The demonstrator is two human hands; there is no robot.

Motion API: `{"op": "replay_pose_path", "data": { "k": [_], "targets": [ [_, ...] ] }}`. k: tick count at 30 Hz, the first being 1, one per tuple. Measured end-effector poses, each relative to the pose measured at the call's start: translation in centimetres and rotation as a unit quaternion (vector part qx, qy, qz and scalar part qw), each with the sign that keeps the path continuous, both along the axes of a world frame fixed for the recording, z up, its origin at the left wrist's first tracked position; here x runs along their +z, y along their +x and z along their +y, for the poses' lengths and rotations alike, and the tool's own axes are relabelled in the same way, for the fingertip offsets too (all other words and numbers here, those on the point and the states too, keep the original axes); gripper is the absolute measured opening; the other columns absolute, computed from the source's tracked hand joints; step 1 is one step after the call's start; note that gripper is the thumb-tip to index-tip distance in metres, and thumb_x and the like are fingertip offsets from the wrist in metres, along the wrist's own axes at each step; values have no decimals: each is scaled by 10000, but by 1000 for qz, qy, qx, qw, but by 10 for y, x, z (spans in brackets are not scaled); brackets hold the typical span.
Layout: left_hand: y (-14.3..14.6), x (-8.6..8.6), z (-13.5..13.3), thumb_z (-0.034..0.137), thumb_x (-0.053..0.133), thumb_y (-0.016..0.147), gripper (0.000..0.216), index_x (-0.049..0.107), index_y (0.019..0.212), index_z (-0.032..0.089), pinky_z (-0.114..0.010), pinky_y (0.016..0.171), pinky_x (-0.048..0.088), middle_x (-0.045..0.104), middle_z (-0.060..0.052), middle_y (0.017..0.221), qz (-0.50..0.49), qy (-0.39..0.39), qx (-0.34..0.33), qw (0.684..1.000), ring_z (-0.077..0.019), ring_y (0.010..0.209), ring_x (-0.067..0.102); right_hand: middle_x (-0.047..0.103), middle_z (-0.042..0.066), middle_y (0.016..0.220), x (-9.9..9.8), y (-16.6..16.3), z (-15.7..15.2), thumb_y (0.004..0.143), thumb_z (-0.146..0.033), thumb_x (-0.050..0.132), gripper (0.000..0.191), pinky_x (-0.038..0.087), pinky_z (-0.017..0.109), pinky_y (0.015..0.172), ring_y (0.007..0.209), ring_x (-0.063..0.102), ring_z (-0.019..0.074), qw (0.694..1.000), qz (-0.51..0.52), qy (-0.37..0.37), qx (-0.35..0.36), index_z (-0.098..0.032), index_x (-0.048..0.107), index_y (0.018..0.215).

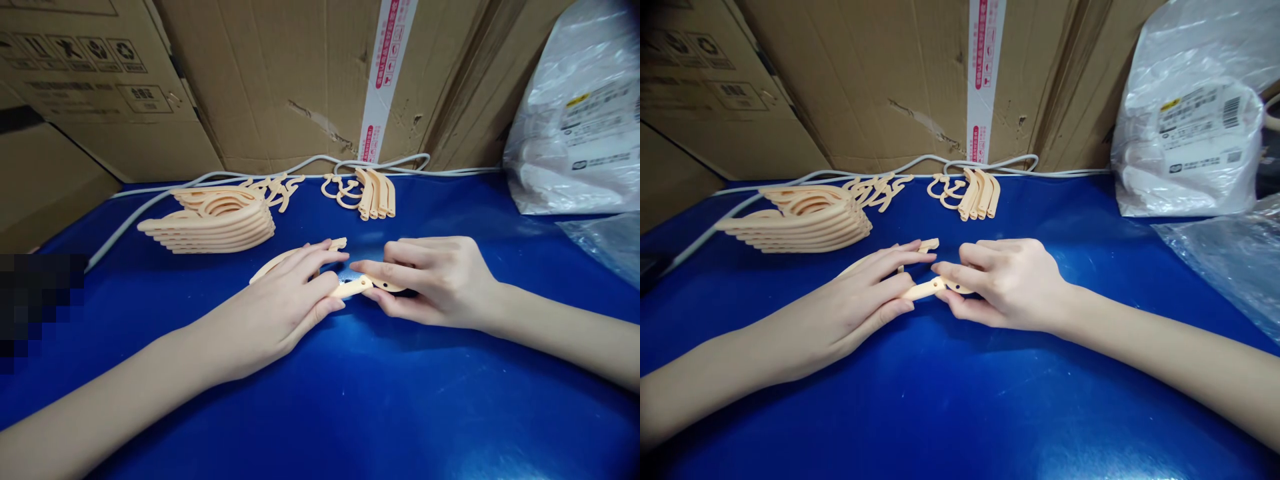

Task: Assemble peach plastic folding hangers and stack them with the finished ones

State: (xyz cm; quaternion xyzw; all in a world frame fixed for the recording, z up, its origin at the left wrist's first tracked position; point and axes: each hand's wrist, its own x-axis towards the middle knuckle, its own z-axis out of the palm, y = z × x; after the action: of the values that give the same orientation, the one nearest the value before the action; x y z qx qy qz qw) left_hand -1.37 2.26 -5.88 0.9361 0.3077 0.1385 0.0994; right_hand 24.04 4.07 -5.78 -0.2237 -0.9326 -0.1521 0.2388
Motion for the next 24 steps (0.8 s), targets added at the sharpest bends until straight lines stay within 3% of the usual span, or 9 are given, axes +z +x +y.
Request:
{"op": "replay_pose_path", "data": {
  "k": [18, 24],
  "targets": [
    [0, 0, 0, 327, 320, 1081, 329, 609, 1040, 176, -448, 1235, 304, 494, -132, 1504, 3, 16, -7, 1000, -242, 1491, 338, 612, -21, 695, 0, 0, -1, 1026, -348, 497, 286, 394, 249, 551, 570, 519, 97, 999, -16, 45, -8, -197, 740, 1022],
    [0, -1, 0, 327, 352, 1074, 313, 620, 1022, 174, -492, 1217, 331, 501, -143, 1498, 0, 18, 2, 1000, -264, 1488, 345, 617, -14, 682, -2, -1, -1, 1014, -330, 509, 294, 369, 252, 533, 563, 519, 100, 1000, 9, -1, 0, -178, 761, 1020]
  ]
}}
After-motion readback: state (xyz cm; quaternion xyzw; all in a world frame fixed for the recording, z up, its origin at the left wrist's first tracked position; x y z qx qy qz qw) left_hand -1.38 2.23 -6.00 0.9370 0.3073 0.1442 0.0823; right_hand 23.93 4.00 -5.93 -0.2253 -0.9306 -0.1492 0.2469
